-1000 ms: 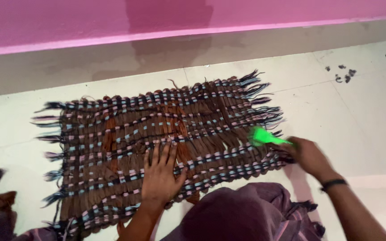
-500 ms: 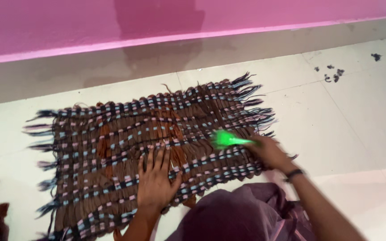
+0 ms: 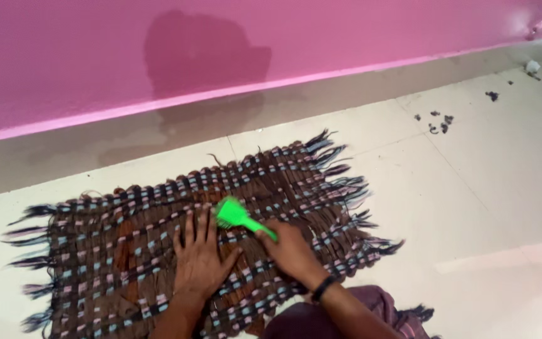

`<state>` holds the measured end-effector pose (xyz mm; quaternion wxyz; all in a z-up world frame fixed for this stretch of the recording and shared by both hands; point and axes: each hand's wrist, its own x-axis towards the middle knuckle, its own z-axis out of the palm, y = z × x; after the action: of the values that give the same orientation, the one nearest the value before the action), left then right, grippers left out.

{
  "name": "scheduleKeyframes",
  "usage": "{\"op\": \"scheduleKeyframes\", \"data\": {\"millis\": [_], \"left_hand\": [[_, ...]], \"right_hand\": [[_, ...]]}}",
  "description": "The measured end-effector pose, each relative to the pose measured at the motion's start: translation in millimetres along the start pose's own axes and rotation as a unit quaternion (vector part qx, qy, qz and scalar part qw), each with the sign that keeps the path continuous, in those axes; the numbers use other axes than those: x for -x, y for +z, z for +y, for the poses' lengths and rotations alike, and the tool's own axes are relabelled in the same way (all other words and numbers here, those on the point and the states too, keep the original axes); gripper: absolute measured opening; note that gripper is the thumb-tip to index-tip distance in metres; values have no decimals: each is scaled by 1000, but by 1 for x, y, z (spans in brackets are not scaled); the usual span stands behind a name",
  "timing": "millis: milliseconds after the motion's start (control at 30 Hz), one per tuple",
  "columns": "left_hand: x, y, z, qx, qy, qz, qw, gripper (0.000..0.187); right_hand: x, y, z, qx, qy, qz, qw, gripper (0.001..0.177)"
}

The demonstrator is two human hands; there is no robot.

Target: The person uses a green brush to sweep the surface of a woven mat on the floor, picking off debris by hand and occasionally turning the mat over.

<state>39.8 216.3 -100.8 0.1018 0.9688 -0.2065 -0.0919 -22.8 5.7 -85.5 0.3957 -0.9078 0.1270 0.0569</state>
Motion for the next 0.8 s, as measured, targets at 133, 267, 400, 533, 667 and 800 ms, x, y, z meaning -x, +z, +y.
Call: {"op": "scheduleKeyframes", "data": {"millis": [133, 267, 400, 533, 667, 800], "left_hand": [[1, 2, -8, -61, -15, -92, 994, 97], [2, 2, -7, -56, -15, -93, 994, 99], [2, 3, -7, -50, -23, -99, 994, 98], [3, 2, -7, -43, -16, -70, 996, 98], [4, 1, -6, -33, -20, -75, 996, 98], [5, -1, -6, -23, -19, -69, 997, 97]], "right_hand": [[-14, -19, 31, 11, 15, -89, 996, 36], [10, -103, 110, -48, 186, 25, 981, 41], [33, -137, 135, -99, 174, 151, 968, 42], [20, -104, 79, -9, 75, 123, 990, 34], [-2, -40, 6, 48, 71, -76, 993, 35], [-23, -50, 49, 77, 32, -108, 991, 36]]}}
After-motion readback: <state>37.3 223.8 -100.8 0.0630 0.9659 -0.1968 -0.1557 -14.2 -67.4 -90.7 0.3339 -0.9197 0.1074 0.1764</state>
